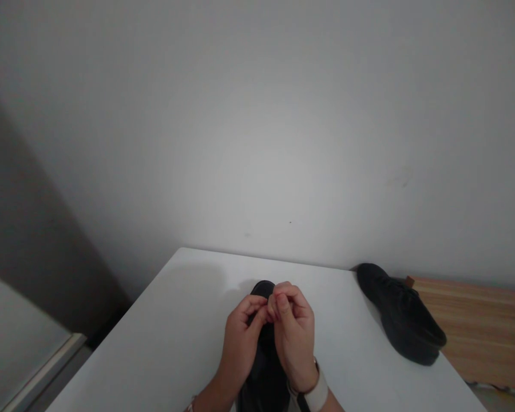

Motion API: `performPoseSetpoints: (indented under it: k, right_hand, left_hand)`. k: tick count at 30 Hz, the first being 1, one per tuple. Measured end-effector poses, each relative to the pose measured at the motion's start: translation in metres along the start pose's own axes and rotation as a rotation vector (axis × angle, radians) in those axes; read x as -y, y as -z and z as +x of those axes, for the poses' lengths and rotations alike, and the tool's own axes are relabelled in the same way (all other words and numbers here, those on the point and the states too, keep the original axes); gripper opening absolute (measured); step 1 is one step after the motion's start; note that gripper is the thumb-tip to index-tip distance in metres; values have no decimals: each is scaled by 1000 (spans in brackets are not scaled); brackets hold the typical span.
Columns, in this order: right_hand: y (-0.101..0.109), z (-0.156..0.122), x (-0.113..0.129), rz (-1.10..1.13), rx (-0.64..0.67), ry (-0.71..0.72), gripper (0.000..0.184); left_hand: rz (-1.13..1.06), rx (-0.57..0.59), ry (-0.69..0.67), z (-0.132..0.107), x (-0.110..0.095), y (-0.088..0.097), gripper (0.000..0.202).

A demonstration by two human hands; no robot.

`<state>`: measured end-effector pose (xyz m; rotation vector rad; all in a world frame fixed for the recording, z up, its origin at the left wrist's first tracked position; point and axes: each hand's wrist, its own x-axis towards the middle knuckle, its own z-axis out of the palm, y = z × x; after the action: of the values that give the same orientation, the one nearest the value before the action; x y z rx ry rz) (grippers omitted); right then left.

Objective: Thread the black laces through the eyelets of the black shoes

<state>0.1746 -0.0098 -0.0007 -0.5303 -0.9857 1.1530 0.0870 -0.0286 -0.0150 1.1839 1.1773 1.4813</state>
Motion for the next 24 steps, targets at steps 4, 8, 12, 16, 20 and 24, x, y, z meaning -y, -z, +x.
performPoseSetpoints:
  k: [4,8,12,16,20,24]
  right_hand:
    - [7,11,2,-184,65,82,16]
    - [13,17,18,-377,208,163,14]
    - [20,19,34,-452,325,199,12]
    - [35,20,40,-458,399,178,16]
    - [54,23,37,-511,337,82,24]
    - [62,24,29,-591,341,15,22]
  left_hand:
    - [54,47,-59,12,1,-2,18]
    - [191,211,-120,17,2,-1,22]
    - [290,311,-190,15,3,-1,20]
    - [185,393,-210,17,2,5,23]
    - [80,477,-250,22,-2,14,22]
    - [194,443,-436,24,-1,17,9]
